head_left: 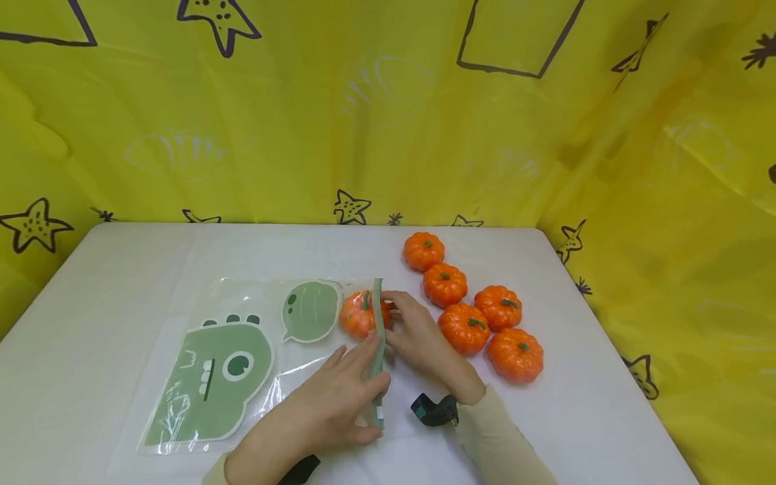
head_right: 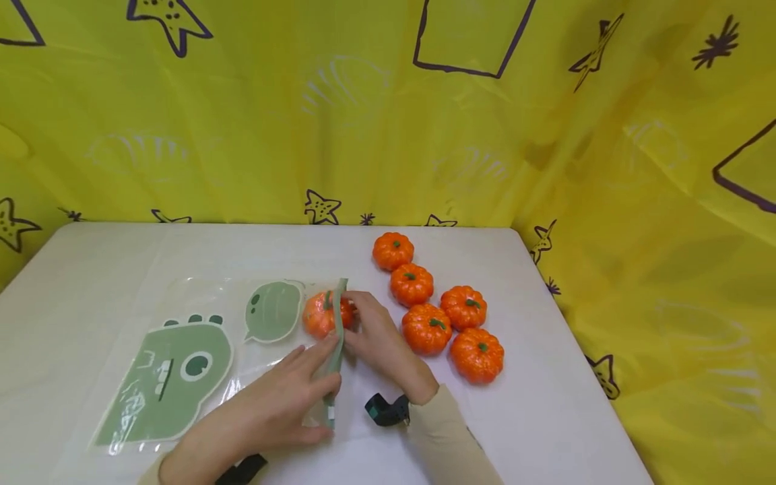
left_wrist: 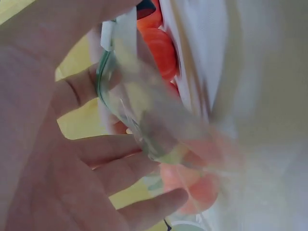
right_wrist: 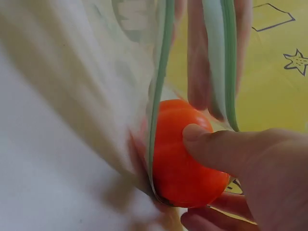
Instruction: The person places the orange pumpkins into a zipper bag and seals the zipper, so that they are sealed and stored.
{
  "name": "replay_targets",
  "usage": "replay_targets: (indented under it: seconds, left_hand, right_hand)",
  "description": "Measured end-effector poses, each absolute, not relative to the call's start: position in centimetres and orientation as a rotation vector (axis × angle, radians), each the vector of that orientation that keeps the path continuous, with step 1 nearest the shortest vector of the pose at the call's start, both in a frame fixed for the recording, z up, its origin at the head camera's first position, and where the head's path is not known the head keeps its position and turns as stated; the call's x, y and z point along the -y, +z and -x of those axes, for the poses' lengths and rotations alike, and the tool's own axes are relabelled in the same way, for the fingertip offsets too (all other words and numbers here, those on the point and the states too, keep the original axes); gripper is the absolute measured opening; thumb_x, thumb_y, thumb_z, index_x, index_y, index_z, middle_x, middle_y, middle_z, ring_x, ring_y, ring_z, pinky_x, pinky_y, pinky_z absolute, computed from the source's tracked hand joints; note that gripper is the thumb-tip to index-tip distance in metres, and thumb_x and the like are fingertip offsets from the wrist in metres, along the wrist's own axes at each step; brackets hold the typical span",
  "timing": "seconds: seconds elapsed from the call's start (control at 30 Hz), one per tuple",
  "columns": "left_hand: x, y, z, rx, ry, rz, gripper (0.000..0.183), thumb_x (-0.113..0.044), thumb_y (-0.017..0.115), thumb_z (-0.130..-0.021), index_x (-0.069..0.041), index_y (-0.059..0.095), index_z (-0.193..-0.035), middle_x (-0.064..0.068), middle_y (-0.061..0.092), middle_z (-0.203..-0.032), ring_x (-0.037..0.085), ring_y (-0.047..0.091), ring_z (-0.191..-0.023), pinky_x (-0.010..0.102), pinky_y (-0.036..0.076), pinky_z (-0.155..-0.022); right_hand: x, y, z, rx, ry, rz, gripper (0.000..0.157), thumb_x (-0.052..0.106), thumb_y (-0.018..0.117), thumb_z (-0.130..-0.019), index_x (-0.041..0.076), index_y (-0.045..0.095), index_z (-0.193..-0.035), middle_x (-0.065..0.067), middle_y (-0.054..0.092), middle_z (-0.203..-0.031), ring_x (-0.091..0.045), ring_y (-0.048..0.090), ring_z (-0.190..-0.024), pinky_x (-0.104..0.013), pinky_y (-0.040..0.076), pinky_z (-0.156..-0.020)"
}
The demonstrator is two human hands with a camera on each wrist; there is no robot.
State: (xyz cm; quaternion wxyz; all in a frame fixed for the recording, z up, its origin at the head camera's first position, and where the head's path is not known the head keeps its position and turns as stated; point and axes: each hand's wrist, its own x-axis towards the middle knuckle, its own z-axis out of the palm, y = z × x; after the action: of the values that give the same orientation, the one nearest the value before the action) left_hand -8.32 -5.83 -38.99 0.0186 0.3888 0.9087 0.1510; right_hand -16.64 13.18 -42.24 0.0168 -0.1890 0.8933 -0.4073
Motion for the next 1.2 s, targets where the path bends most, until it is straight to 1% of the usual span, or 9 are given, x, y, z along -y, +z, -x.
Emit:
replay_targets:
  seconds: [0.13, 0.2, 0.3, 0.37, 0.47, 0.53, 0.67, 0.97, 1.2]
  left_hand:
    - [6.0, -39.3, 8.2, -2.887, 0.442, -1.194, 0.045, -0.044, 0.081, -0.074, -0.019, 0.054, -0.100, 0.020, 0.036, -0.157, 0.035, 0.042, -0.142, 0.062, 0.038, -0.110]
    - [6.0, -39.6, 8.2, -2.934, 0.426, -1.198, 0.052, -0.045, 0.082, -0.073, -0.019, 0.055, -0.109, 0.019, 0.036, -0.157, 0.034, 0.043, -0.141, 0.063, 0.037, -0.109]
    - [6.1, -40.3, 8.1, -3.002, 0.378, -1.171, 0.074, -0.050, 0.082, -0.071, -0.020, 0.051, -0.131, 0.018, 0.032, -0.159, 0.036, 0.039, -0.143, 0.065, 0.036, -0.109]
    - [6.3, -40.7, 8.0, -3.045, 0.343, -1.131, 0.093, -0.054, 0.081, -0.069, -0.018, 0.042, -0.145, 0.018, 0.030, -0.160, 0.036, 0.036, -0.146, 0.065, 0.035, -0.110]
    - [6.6, -41.3, 7.9, -3.089, 0.280, -1.046, 0.115, -0.061, 0.081, -0.065, -0.011, 0.028, -0.155, 0.019, 0.028, -0.161, 0.035, 0.029, -0.149, 0.064, 0.032, -0.113]
    - [6.7, -41.6, 8.0, -3.116, 0.245, -1.004, 0.124, -0.063, 0.081, -0.063, -0.005, 0.024, -0.156, 0.019, 0.029, -0.161, 0.034, 0.029, -0.150, 0.062, 0.031, -0.114]
    - [6.7, -42.0, 8.2, -3.143, 0.207, -0.977, 0.123, -0.061, 0.081, -0.063, -0.001, 0.025, -0.155, 0.017, 0.030, -0.161, 0.031, 0.031, -0.149, 0.059, 0.032, -0.115]
    - [6.3, -41.9, 8.3, -3.105, 0.339, -1.088, 0.111, -0.055, 0.078, -0.070, -0.007, 0.026, -0.156, 0.009, 0.029, -0.163, 0.025, 0.032, -0.149, 0.060, 0.032, -0.115]
    - [6.6, -42.1, 8.7, -3.049, 0.372, -0.891, 0.125, -0.060, 0.084, -0.063, -0.007, 0.022, -0.157, 0.020, 0.019, -0.164, 0.037, 0.021, -0.152, 0.065, 0.027, -0.115]
  right_hand:
    - [-13.0, -42.3, 16.6, -2.756, -1.358, 0.447, 0.051, 0.003, 0.076, -0.082, 0.007, 0.054, -0.127, -0.007, 0.061, -0.126, -0.025, 0.062, -0.118, -0.039, 0.053, -0.100]
    - [-13.0, -42.3, 16.6, -2.759, -1.375, 0.434, 0.050, 0.003, 0.076, -0.082, 0.007, 0.053, -0.126, -0.008, 0.060, -0.128, -0.026, 0.060, -0.121, -0.039, 0.052, -0.102]
    - [-13.1, -42.4, 16.5, -2.756, -1.385, 0.450, 0.049, 0.003, 0.075, -0.082, 0.005, 0.054, -0.126, -0.010, 0.059, -0.129, -0.027, 0.059, -0.123, -0.039, 0.051, -0.103]
    - [-13.1, -42.4, 16.5, -2.758, -1.379, 0.462, 0.049, 0.003, 0.075, -0.082, 0.005, 0.054, -0.126, -0.010, 0.058, -0.129, -0.027, 0.059, -0.123, -0.039, 0.051, -0.103]
    - [-13.1, -42.5, 16.4, -2.773, -1.358, 0.468, 0.049, 0.005, 0.076, -0.083, 0.005, 0.053, -0.126, -0.010, 0.058, -0.129, -0.027, 0.058, -0.123, -0.038, 0.051, -0.102]
    - [-13.2, -42.4, 16.4, -2.777, -1.354, 0.465, 0.049, 0.006, 0.077, -0.083, 0.005, 0.053, -0.127, -0.010, 0.058, -0.130, -0.026, 0.058, -0.124, -0.038, 0.051, -0.102]
    - [-13.1, -42.3, 16.4, -2.772, -1.351, 0.460, 0.051, 0.008, 0.078, -0.083, 0.005, 0.053, -0.127, -0.010, 0.058, -0.131, -0.027, 0.058, -0.125, -0.037, 0.051, -0.102]
    - [-13.0, -42.6, 16.6, -2.834, -1.362, 0.560, 0.047, -0.002, 0.074, -0.083, 0.001, 0.050, -0.123, -0.016, 0.055, -0.127, -0.032, 0.057, -0.126, -0.042, 0.050, -0.102]
    - [-13.3, -42.6, 16.8, -2.775, -1.373, 0.537, 0.043, 0.000, 0.071, -0.085, 0.004, 0.054, -0.125, -0.012, 0.056, -0.128, -0.027, 0.058, -0.125, -0.039, 0.051, -0.102]
